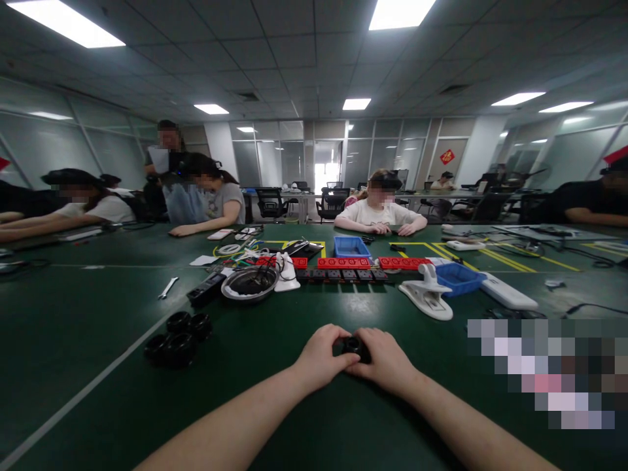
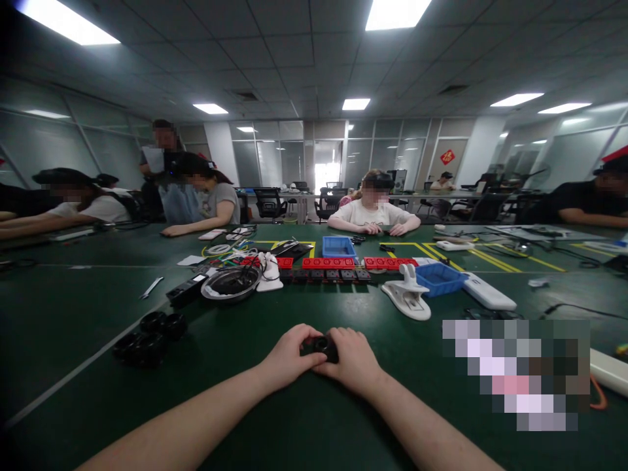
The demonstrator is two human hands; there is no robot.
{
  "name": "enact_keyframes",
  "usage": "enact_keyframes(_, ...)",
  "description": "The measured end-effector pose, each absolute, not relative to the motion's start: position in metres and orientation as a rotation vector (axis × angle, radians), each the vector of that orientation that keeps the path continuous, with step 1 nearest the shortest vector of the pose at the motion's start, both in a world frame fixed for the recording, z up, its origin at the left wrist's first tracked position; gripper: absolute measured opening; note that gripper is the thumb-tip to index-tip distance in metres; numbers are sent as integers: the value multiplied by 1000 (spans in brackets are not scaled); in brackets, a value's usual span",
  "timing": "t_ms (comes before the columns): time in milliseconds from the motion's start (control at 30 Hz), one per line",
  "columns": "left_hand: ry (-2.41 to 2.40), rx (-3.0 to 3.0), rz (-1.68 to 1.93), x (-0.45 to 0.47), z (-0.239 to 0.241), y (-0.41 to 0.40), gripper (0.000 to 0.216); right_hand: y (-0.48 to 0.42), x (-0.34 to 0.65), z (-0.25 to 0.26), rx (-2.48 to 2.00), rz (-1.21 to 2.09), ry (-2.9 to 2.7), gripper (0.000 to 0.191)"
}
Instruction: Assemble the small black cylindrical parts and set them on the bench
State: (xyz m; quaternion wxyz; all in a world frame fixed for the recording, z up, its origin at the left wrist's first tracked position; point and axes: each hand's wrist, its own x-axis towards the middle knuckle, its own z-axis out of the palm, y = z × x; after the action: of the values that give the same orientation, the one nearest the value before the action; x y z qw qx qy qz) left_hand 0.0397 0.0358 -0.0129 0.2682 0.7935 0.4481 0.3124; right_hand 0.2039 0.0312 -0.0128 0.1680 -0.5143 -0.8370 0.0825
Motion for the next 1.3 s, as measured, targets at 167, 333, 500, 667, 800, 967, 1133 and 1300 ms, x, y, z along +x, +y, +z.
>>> enact_keyframes(167,1002,2183,750,31,-5,36,28,42,222,-9,-1102,696,-2466,32)
enact_keyframes(333,1026,2166,746,32,-5,36,28,50,224,-11,-1133,860,-2408,21)
enact_keyframes(500,1208,2127,833,39,-12,36,27,39,206,-16,-1499,423,-2348,26)
enact_keyframes(667,1195,2158,843,38,-13,37,27,30,201,-11,-1543,122,-2391,33)
enact_keyframes(800,1024,2181,747,31,-6,39,26,37,215,-8,-1277,522,-2448,43)
enact_keyframes(967,942,2200,728,27,-2,41,27,45,225,-6,-1105,834,-2453,23)
enact_keyframes(1133,981,2165,736,29,-5,40,27,49,224,-13,-1106,832,-2420,19)
enact_keyframes(1300,1142,2094,805,35,-11,39,27,42,210,-18,-1467,590,-2307,25)
